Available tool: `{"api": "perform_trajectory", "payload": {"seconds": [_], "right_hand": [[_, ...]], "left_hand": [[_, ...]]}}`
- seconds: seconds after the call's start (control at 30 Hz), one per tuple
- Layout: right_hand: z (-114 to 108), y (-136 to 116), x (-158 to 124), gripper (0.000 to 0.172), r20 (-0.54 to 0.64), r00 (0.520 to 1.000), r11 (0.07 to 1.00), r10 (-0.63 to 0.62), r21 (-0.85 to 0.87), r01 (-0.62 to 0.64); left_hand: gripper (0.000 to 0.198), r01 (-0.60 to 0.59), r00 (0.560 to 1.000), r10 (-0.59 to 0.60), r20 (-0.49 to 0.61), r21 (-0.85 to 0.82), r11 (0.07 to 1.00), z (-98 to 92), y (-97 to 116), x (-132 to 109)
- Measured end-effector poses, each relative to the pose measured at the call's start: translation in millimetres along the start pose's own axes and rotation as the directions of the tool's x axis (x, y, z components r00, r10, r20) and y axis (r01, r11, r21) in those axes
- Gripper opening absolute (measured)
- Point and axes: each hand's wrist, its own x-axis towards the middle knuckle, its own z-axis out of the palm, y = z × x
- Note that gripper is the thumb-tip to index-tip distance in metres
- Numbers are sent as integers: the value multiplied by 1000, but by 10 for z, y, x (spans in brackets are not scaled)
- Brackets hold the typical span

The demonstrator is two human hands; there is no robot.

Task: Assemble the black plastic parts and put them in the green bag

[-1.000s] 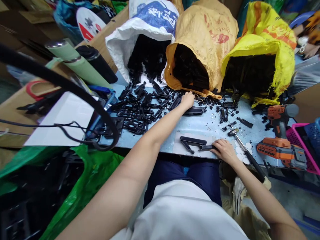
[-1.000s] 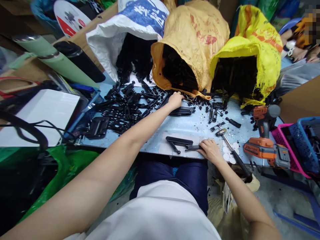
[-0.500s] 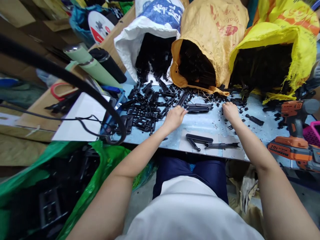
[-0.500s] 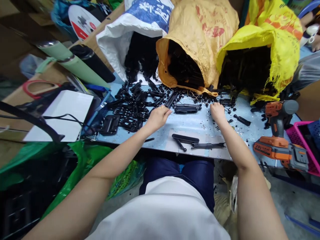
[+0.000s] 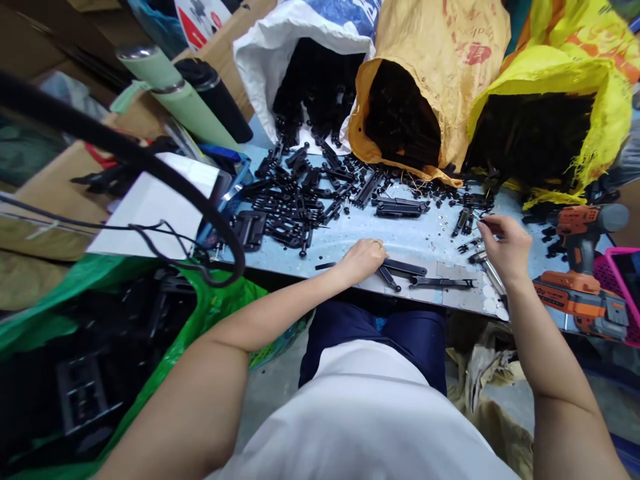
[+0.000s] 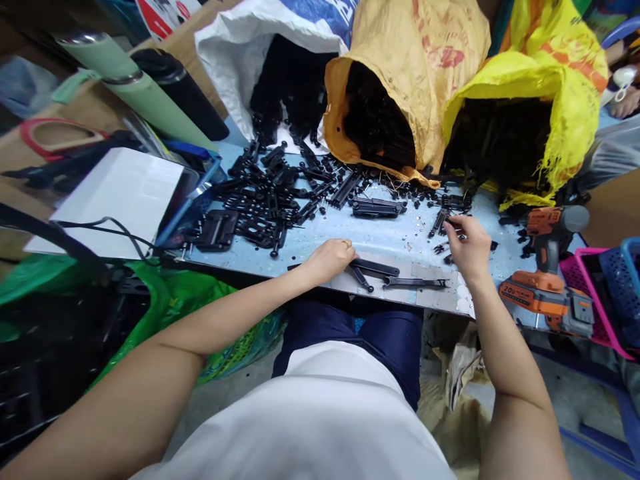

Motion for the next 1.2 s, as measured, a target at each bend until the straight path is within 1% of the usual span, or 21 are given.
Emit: {"api": "perform_trajectory", "payload": {"seconds": [0.03,0.1,0.17,0.23,0.3,0.33,0.43,0.5,0.57,0.63,0.7,0.77,0.87,0.93,1.0,1.03,1.1,1.2], "right_hand": [[-51,-29,-35,19,-37,999,1000,3,17,-2],[-116,-82,-100,19,-104,995,1000,3,31,0],[-137,-122,-158,19,-143,990,1000,2,31,2],[-131,-139,-203,19,-162,987,999,5,44,2],[-124,-126,-229,19,-173,985,996,24,84,-10],[-126,-110,-235,19,-179,983,994,41,109,-22],[-151,-58,-247,21,-207,972,982,111,171,-76],[-149,-65,-283,22,-202,971,977,124,195,-84],[-91,-130,-361,19,-140,988,975,59,219,-27],[29,-237,-472,15,-40,997,965,-62,251,71],[177,-340,-583,12,34,984,946,-172,283,156],[297,-400,-671,13,68,967,935,-244,281,217],[366,-403,-742,16,122,936,927,-331,226,298],[361,-380,-755,17,166,912,920,-375,191,343],[350,-361,-748,17,174,901,914,-398,162,372],[349,-355,-740,17,170,899,913,-403,147,381],[355,-344,-722,18,173,896,912,-408,126,391],[377,-311,-728,21,249,867,902,-430,164,400]], "left_hand": [[24,-12,1000,12,-25,6,1000,33,13,-13],[24,-24,992,25,-126,8,1000,124,35,-74],[23,-35,964,33,-264,-4,999,240,42,-164],[22,-60,925,45,-378,-28,998,357,33,-247],[21,-88,895,58,-443,-47,995,456,15,-299],[21,-94,889,61,-454,-50,994,494,7,-310],[23,-112,898,88,-431,-31,993,556,-7,-301],[23,-124,898,110,-426,-4,992,563,-3,-286],[22,-130,882,128,-453,26,991,561,9,-282],[23,-121,874,123,-469,35,992,563,18,-287],[25,-108,882,105,-459,20,994,570,16,-294],[26,-101,892,88,-442,-5,995,576,10,-299],[24,-86,899,56,-435,-48,995,556,20,-303],[23,-50,900,15,-436,-70,996,519,59,-297],[23,-30,900,-11,-436,-87,996,471,125,-271],[25,-41,902,-3,-431,-94,995,445,166,-246],[29,-101,915,50,-399,-108,989,395,259,-173],[41,-177,950,132,-283,-140,974,327,404,-26]]}}
